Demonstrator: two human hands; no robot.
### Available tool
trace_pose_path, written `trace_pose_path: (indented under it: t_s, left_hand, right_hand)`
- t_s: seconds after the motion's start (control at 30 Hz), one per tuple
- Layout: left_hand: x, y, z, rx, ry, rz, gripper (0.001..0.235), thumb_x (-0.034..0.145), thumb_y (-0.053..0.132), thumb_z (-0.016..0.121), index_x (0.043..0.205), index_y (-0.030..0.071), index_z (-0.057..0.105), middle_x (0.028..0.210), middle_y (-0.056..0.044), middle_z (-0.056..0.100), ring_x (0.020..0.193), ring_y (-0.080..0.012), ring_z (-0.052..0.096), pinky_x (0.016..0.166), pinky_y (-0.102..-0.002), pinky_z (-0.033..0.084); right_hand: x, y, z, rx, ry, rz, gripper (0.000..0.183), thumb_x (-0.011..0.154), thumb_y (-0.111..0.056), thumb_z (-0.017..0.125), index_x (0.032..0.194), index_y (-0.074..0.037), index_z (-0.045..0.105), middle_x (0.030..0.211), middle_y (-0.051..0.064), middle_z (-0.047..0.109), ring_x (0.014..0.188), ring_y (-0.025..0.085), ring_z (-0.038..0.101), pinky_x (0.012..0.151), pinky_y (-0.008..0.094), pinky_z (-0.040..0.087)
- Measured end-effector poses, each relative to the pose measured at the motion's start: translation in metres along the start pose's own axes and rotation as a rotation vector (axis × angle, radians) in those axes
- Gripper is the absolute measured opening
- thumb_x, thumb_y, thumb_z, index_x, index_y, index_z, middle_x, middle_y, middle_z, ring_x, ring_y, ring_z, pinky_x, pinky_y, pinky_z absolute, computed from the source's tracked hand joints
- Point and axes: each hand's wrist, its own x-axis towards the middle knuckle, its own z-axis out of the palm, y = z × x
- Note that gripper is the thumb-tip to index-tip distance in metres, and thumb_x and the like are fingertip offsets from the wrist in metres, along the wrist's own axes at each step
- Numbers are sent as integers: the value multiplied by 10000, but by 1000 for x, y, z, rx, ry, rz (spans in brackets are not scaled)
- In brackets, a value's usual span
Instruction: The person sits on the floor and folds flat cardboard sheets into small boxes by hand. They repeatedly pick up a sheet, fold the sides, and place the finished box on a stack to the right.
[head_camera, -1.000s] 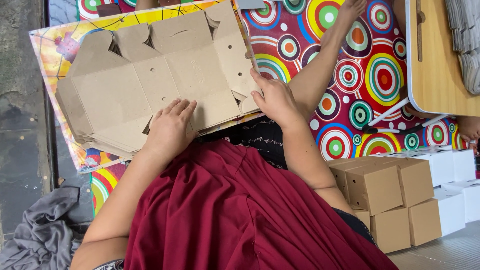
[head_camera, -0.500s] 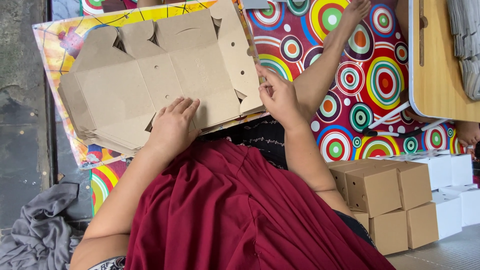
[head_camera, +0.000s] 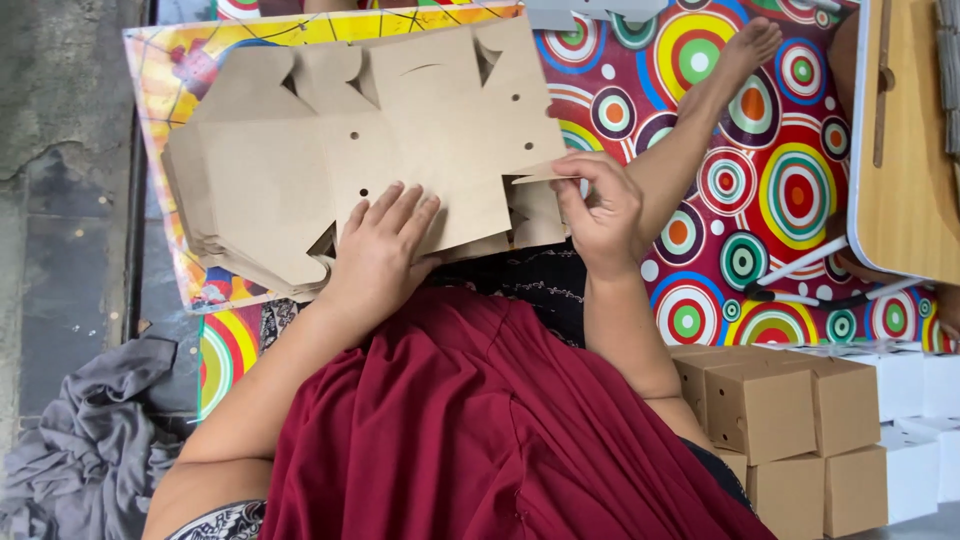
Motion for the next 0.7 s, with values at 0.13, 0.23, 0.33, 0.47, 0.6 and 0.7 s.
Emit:
trace_pose_path:
  t_s: [0.13,0.23,0.33,0.47,0.6,0.7]
  left_hand:
    - [-1,-16,7,-145,278,51,266,863,65,777,1126,103,775,1094,-75,753,1100,-296,727,943,-411,574]
    - [3,-23,-4,-315,238,-145,190,894,44,749,1030,174,773,876,55,753,878,-168,762,819,-268,601]
    - [9,-27,-13,-350,116,-203,88,936,102,751,1022,95,735,793,-40,753,748,-203,768,672,-291,621]
    - [17,-26,6,-293,-104,-184,106,917,144,717,992,71,698,777,-130,730,771,-359,756,684,-461,614]
    - [18,-25,23,-278,-119,-123,84,950,130,669,912,63,703,723,-105,699,698,-321,741,620,-410,615]
    - [17,-25,22,-288,-148,-139,108,945,137,670,911,52,727,730,-114,705,703,-320,743,621,-412,616]
  right_hand:
    - [-1,-18,-1,-25,67,-114,76,900,35,791,952,69,748,871,153,742,795,297,728,943,482,583]
    - [-8,-25,3,50,88,-196,156,880,58,803,971,97,682,873,182,737,808,330,725,935,520,573]
    - [-15,-36,19,36,57,-219,171,857,52,810,955,66,671,863,167,748,789,342,733,912,548,576]
    - [-26,-27,47,-197,26,-290,236,839,48,824,1037,-25,720,937,79,770,699,232,684,876,493,552]
    - [-36,-17,67,-344,-19,-350,151,899,-22,787,1044,-35,745,988,104,761,766,280,702,852,476,552]
    - [-38,-20,71,-310,-84,-320,160,897,11,766,1049,-33,748,979,106,753,770,260,690,830,476,556]
